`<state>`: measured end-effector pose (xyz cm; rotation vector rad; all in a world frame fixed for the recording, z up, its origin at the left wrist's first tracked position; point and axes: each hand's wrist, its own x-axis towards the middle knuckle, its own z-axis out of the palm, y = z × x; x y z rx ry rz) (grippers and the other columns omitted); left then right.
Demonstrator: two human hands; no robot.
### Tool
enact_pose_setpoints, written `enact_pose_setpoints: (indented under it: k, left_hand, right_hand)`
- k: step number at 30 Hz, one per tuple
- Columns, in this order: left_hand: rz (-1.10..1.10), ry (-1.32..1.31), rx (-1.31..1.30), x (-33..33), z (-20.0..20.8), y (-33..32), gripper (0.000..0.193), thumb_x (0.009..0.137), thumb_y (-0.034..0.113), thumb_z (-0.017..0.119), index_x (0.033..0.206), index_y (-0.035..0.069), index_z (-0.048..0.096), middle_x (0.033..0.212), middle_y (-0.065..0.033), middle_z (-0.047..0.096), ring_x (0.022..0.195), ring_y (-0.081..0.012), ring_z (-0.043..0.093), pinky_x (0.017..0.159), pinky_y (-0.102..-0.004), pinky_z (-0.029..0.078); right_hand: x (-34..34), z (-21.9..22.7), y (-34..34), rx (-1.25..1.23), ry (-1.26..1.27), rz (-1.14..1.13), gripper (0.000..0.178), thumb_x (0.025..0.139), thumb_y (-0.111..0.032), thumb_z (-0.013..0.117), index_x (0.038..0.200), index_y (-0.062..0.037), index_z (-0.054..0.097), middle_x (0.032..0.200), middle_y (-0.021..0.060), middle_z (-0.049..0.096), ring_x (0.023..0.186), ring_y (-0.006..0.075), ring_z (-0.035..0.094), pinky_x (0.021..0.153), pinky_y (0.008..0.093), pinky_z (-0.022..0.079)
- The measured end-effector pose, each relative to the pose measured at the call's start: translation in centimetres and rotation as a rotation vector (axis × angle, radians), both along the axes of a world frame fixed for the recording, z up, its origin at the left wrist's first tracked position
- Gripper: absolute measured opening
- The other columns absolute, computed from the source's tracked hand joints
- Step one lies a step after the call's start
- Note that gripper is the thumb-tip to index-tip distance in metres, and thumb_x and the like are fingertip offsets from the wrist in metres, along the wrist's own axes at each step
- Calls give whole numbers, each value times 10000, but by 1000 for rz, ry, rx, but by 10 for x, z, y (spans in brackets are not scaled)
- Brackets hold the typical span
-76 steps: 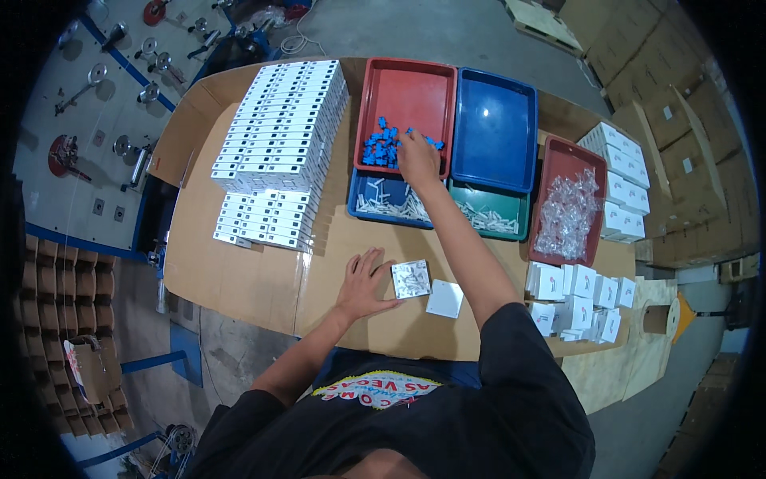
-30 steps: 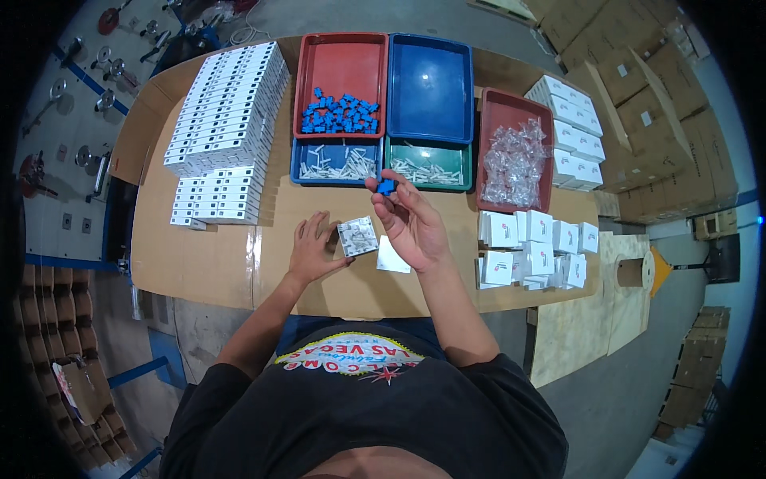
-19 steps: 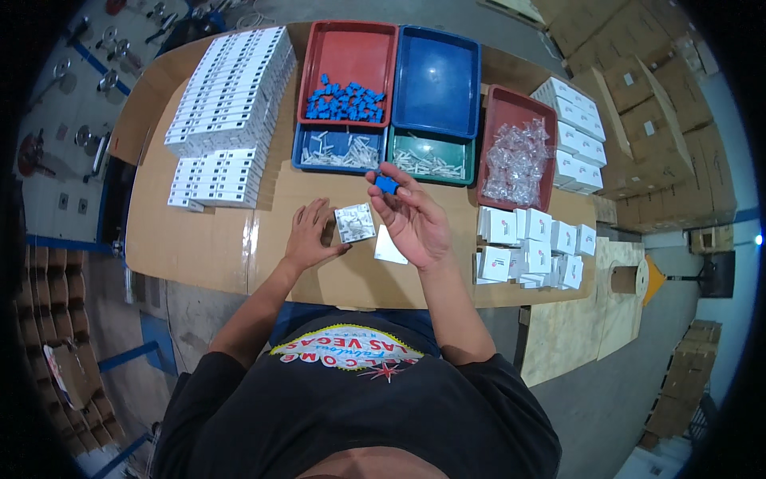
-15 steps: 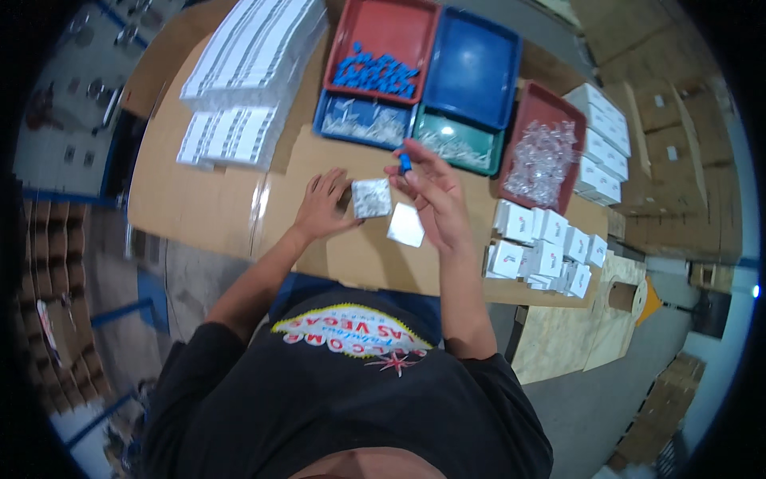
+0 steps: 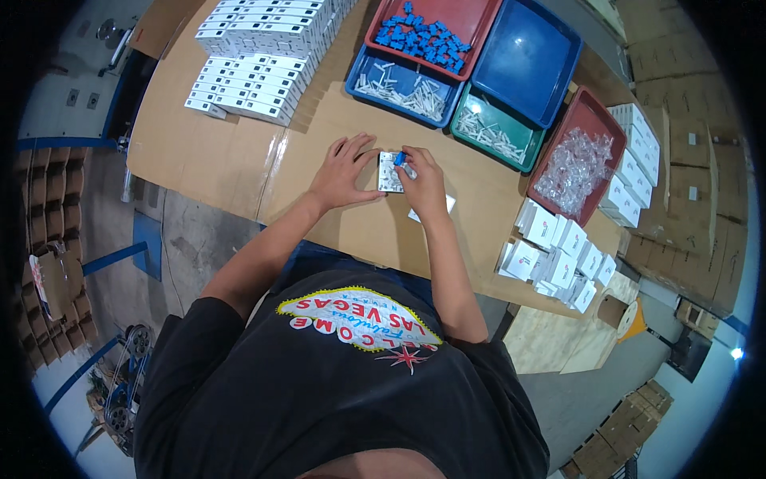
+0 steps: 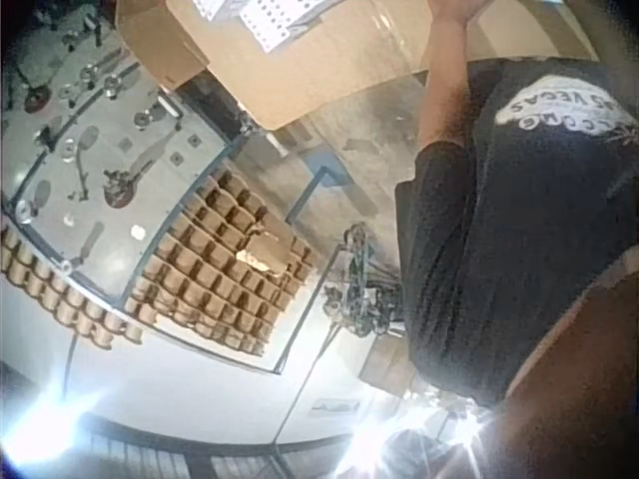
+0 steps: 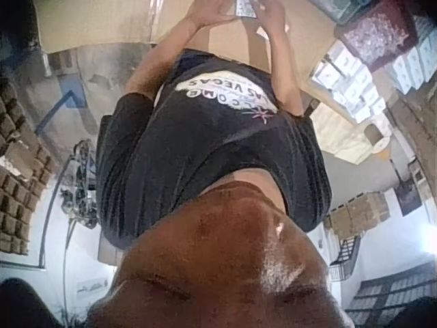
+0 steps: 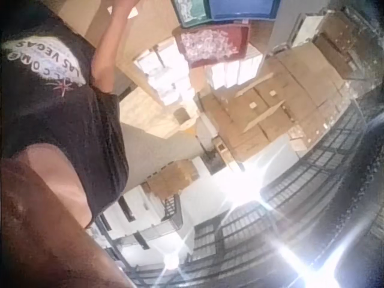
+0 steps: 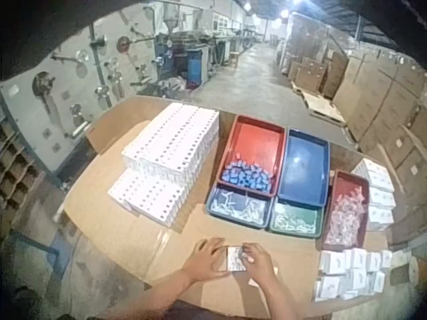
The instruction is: Assembling small cardboard boxes and placing items inside them at a workbench.
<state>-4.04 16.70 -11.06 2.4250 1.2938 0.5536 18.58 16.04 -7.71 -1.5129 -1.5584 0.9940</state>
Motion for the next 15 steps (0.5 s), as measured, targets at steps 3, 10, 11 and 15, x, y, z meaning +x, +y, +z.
enact_pose_setpoints:
  k: [3,10,11,15]
  left_hand:
    - [4,1,0,1,2,0,895,829,705,705,1493,129,536,1589,-138,440,1540,-299,339,1269,-526,219]
    - [8,-40,-30,1,4,1,873,830,662,740,1494,134,534,1600,-137,431,1540,-320,341,1262,-548,232]
    - [8,-25,-27,1,3,2,882,833,685,715,1496,134,529,1594,-140,434,1540,-311,336,1267,-539,220]
    - [4,-13,-24,0,2,2,891,838,712,684,1492,128,532,1586,-144,439,1541,-300,331,1271,-531,209]
  right_hand:
    - [-5,-1,8,81,-103,116,381,871,39,743,1246,-3,692,1190,160,667,1078,329,701,938,391,568]
    - [-9,-3,17,42,-189,206,354,861,10,732,1213,-23,711,1192,133,681,1106,366,679,949,422,541]
    - [-10,-4,18,61,-196,217,351,856,11,731,1205,-28,716,1192,131,683,1106,371,676,950,428,539]
    - [-11,-3,18,74,-229,218,343,850,16,727,1190,-35,723,1191,130,686,1109,373,674,954,432,536]
